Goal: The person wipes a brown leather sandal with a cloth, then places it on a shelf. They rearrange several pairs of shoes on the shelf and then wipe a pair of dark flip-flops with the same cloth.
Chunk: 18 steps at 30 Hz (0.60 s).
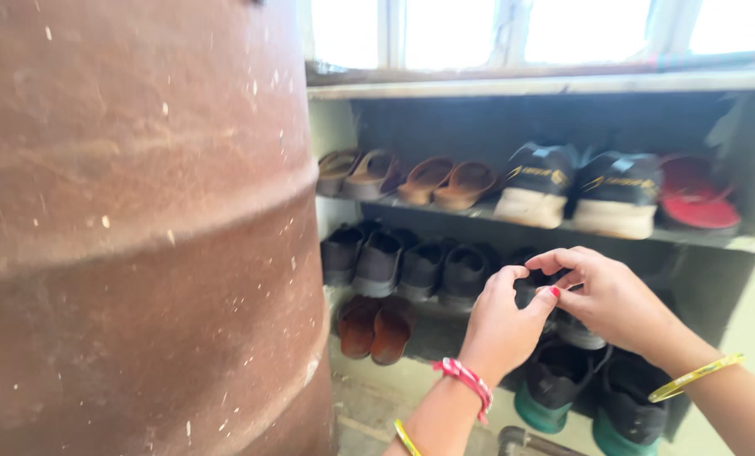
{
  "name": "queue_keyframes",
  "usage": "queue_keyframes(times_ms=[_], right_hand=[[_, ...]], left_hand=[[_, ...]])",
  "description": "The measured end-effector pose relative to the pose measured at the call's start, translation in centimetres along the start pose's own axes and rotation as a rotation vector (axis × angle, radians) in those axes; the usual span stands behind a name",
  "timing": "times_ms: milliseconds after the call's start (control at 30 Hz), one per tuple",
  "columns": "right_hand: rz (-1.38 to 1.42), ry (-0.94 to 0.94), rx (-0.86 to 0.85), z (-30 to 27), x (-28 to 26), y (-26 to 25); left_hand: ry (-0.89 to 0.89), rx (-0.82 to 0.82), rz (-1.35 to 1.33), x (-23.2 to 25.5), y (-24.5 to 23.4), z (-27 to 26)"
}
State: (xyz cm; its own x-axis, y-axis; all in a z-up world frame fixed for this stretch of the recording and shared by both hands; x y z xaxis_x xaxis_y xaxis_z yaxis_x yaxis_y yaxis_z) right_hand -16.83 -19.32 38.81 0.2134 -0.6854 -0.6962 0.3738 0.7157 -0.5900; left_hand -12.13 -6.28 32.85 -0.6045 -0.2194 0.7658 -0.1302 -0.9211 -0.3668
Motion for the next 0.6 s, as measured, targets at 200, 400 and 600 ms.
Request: queue_keyframes(times_ms=[200, 400, 600], right_hand=[[-0.158, 0.040, 0.051, 1.0, -0.6, -6.7], [-0.369, -0.161, 0.363, 3.2, 0.9, -12.6], [-0.488, -0.067, 0.373, 8.9, 4.3, -13.7]], left_hand=[[0.080, -0.137, 0.125, 5.3, 1.4, 3.4], [0.128, -0.153, 0.282, 8.7, 2.7, 7.0], [0.240, 0.183, 0.564, 8.9, 1.4, 11.8]])
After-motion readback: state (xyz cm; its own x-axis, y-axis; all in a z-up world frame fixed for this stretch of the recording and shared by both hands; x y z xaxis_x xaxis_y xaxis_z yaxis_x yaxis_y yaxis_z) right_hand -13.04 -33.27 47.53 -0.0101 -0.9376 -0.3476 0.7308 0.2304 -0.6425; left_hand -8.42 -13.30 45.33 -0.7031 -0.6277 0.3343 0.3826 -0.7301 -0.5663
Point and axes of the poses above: each hand's wrist, its own z-axis towards the middle knuckle, its own y-axis out of the palm, x = y × z, the point moved 6 cm from there along z, towards the middle knuckle, and after that the axes turned 8 degrees about z, right-handed, at the moved point
